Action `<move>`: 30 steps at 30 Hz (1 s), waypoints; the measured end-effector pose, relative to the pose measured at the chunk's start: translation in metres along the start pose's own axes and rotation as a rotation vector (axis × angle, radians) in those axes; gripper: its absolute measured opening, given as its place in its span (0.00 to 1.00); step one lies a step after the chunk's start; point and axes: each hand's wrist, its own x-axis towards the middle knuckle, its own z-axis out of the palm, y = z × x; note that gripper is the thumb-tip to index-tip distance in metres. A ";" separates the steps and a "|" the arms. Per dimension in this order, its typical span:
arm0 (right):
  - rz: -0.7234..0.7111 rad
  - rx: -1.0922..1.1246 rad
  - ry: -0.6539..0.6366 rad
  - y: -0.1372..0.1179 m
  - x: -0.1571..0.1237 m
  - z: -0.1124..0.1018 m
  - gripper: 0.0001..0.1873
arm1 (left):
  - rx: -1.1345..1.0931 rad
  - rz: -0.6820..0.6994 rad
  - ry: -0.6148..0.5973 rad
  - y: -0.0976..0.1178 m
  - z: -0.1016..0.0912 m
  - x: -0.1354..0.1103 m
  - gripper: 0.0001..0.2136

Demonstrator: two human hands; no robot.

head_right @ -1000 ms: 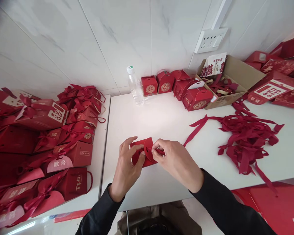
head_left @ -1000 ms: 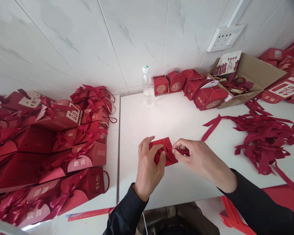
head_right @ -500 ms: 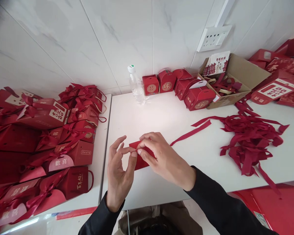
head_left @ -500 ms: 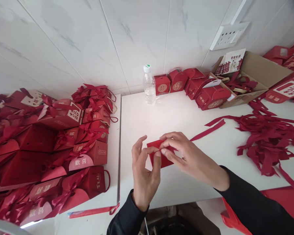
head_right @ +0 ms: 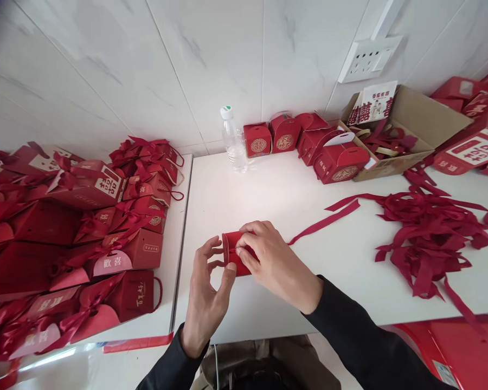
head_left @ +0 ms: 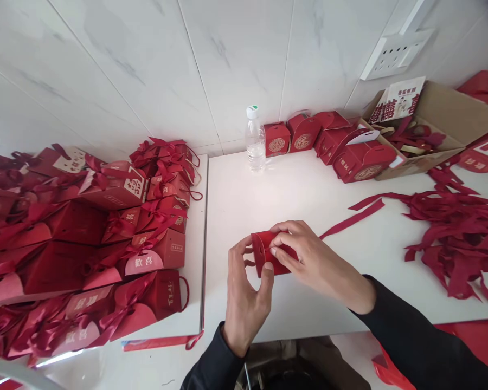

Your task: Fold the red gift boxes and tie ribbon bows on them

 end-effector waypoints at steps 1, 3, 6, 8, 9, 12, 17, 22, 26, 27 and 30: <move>-0.001 0.013 -0.005 -0.001 0.000 0.001 0.10 | -0.012 0.001 -0.006 0.001 0.000 0.000 0.20; 0.000 0.038 -0.010 -0.002 0.001 0.003 0.10 | -0.028 -0.002 -0.013 0.002 0.001 0.000 0.19; 0.010 0.057 -0.011 -0.003 0.002 0.004 0.11 | -0.039 -0.011 -0.023 0.002 0.001 -0.001 0.19; 0.017 0.060 -0.010 -0.003 0.003 0.005 0.11 | -0.044 -0.012 -0.024 0.002 0.001 -0.001 0.18; 0.020 0.059 -0.010 -0.003 0.003 0.005 0.11 | -0.047 -0.014 -0.023 0.003 0.000 -0.001 0.18; 0.021 0.048 -0.008 -0.003 0.003 0.006 0.10 | -0.058 -0.024 -0.016 0.003 0.001 -0.001 0.17; 0.024 0.037 0.004 -0.005 0.003 0.006 0.10 | -0.089 -0.034 -0.018 0.003 0.001 -0.001 0.16; 0.025 0.055 -0.012 -0.008 0.004 0.006 0.10 | -0.080 -0.045 -0.031 0.004 -0.001 -0.003 0.16; 0.007 0.067 0.002 -0.007 0.003 0.007 0.09 | -0.077 -0.037 0.019 0.004 0.000 0.003 0.08; 0.001 0.066 0.010 -0.007 0.002 0.008 0.09 | -0.077 -0.031 0.040 0.004 0.001 0.005 0.07; 0.003 0.090 0.063 -0.005 -0.002 0.006 0.09 | -0.092 -0.001 0.054 0.007 -0.004 0.013 0.06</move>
